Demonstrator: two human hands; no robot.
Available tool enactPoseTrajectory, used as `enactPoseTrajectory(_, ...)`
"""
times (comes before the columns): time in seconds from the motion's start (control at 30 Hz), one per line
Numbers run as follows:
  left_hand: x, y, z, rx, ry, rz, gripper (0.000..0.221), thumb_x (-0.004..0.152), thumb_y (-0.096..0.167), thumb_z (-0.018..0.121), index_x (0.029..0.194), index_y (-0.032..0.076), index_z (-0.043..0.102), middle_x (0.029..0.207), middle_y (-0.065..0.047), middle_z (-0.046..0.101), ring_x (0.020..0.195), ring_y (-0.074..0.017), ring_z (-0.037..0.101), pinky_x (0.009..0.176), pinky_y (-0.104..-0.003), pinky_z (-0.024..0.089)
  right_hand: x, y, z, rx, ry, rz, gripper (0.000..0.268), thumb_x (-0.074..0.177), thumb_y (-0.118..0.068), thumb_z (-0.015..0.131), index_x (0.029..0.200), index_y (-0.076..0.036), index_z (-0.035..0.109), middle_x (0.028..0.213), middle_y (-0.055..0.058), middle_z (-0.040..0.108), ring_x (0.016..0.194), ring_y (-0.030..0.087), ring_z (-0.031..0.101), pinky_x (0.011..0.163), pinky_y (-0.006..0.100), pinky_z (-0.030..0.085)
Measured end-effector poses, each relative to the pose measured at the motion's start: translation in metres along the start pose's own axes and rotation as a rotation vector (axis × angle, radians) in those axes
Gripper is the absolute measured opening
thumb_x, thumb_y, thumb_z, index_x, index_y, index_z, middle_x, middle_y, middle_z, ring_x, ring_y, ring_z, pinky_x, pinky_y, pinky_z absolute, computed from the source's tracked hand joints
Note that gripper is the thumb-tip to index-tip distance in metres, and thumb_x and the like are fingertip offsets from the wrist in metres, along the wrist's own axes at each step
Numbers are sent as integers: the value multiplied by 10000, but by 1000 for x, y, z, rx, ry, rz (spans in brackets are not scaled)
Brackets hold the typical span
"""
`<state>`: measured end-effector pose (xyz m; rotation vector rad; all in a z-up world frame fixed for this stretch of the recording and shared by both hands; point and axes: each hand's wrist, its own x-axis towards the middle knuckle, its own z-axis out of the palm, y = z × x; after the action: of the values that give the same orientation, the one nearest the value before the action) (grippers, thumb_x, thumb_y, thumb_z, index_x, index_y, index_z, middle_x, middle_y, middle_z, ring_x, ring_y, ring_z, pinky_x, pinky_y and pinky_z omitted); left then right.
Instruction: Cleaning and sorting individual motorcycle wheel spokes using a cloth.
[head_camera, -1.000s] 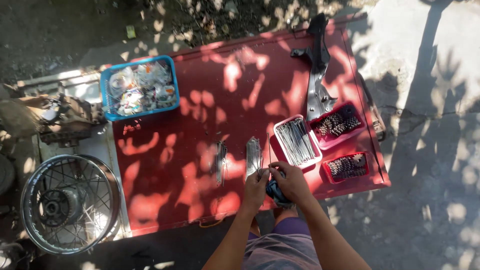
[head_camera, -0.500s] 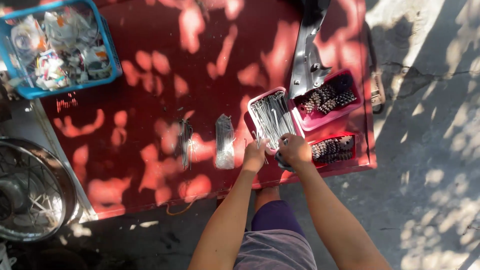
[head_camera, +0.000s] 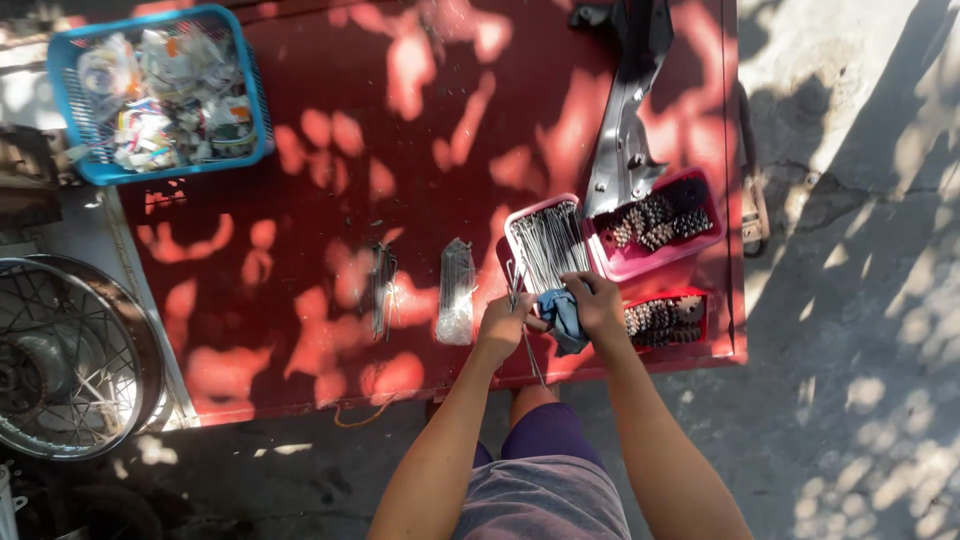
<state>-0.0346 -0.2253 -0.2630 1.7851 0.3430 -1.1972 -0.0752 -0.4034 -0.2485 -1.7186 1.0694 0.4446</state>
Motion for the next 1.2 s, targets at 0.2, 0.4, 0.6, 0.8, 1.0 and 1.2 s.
enactPoseTrajectory(0.2,-58,26,-37,-351,91,281,386,1088,334,551,862,64,708,500,-26,570,419,-94,468,451,-209,362,-65,-61,6,213,-190,-469,377,1041,-287,569,1245,-26,748,1150,270,713,1133,430,659,1003,468,506)
enactPoseTrajectory(0.4,-70,26,-86,-659,117,540,389,1096,229,465,1225,-62,688,572,-158,608,300,-132,460,339,-222,356,-107,-96,32,-67,-404,-343,427,722,-337,876,1033,-67,762,836,147,743,840,316,712,791,417,549)
enactPoseTrajectory(0.6,-169,83,-145,-374,194,580,247,1047,292,618,975,86,735,659,22,511,600,-101,439,644,-283,409,-150,-118,80,-311,-359,-540,321,667,-257,810,922,-64,776,772,215,735,823,445,723,703,519,526)
enactPoseTrajectory(0.8,-150,63,-199,-268,244,712,305,1077,299,609,942,108,804,490,-36,568,381,-57,298,476,-279,391,-162,-137,102,-74,-230,-412,135,652,-208,695,695,-90,745,570,93,623,601,295,660,624,413,513)
enactPoseTrajectory(1.0,-166,86,-207,-467,418,720,328,1001,316,685,854,62,831,731,-78,732,715,-134,526,786,-301,431,-191,-177,119,290,-68,-456,63,681,-46,733,658,-76,784,543,51,635,523,185,620,545,292,509)
enactPoseTrajectory(1.2,-159,96,-226,-580,371,740,327,1043,248,598,805,60,720,510,-35,517,510,-115,420,584,-291,361,-205,-198,126,570,32,-574,95,751,-8,717,675,-64,727,547,58,625,529,148,611,547,309,522)
